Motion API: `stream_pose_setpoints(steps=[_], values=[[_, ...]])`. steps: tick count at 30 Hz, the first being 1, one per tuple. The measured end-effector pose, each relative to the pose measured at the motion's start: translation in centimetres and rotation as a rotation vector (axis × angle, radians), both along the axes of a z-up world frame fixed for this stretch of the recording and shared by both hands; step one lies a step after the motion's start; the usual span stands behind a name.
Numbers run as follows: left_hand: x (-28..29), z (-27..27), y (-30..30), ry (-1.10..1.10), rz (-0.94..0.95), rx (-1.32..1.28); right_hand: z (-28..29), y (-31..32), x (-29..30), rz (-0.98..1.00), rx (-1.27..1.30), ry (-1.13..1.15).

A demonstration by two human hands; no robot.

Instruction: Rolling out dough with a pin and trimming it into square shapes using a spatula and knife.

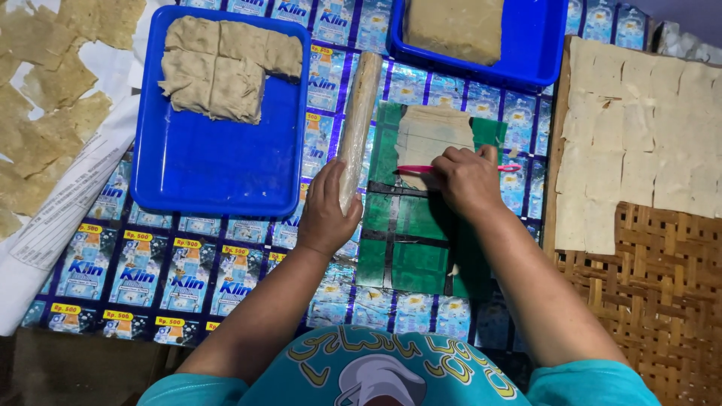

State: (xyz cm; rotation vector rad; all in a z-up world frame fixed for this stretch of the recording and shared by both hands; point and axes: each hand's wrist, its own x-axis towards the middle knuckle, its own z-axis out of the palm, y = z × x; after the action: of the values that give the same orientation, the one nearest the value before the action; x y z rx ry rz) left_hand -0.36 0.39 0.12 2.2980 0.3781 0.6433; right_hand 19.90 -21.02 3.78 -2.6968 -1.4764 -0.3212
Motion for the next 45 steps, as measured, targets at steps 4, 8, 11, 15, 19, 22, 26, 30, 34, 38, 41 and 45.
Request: stream_pose_setpoints(steps=[4,8,11,15,19,22,26,30,34,38,41,45], values=[[0.0,0.2,0.1,0.015,-0.002,-0.010,0.4,-0.3,-0.6,-0.055,-0.099,0.008],[0.1,0.1,0.0,0.023,0.001,-0.011,0.4,-4.4,-1.4,-0.461,0.133,0.251],[0.0,0.3,-0.1,0.036,-0.001,-0.011,-0.1,-6.8,-4.0,-0.745,0.142,0.346],[0.2,-0.5,-0.3,0.000,0.011,0.015,-0.1,-6.7,-7.7,-0.897,-0.035,0.480],[0.2,-0.9,-0.5,-0.015,0.018,0.039,0.4,-5.9,-10.1,-0.905,-0.059,0.549],[0.1,-0.9,-0.5,-0.019,0.014,0.025,0.0,-5.4,-11.0,-0.900,-0.072,0.597],[0.1,-1.0,-0.5,-0.023,0.019,0.024,-0.9,-5.4,-11.6,-0.897,-0.110,0.570],[0.2,-0.8,-0.4,-0.009,0.015,0.011,-0.9,-4.9,-11.6,-0.887,-0.091,0.534],[0.2,-0.5,-0.3,-0.001,0.014,0.003,-1.6,-4.3,-10.6,-0.880,-0.073,0.516],[0.1,-0.4,-0.2,0.009,0.008,-0.001,-1.8,-3.5,-9.1,-0.877,-0.057,0.512],[0.2,-0.4,-0.2,0.011,0.001,0.003,-2.0,-3.1,-7.9,-0.876,-0.046,0.509],[0.2,-0.2,-0.1,0.012,-0.002,0.012,-2.6,-2.6,-6.1,-0.863,-0.020,0.477]])
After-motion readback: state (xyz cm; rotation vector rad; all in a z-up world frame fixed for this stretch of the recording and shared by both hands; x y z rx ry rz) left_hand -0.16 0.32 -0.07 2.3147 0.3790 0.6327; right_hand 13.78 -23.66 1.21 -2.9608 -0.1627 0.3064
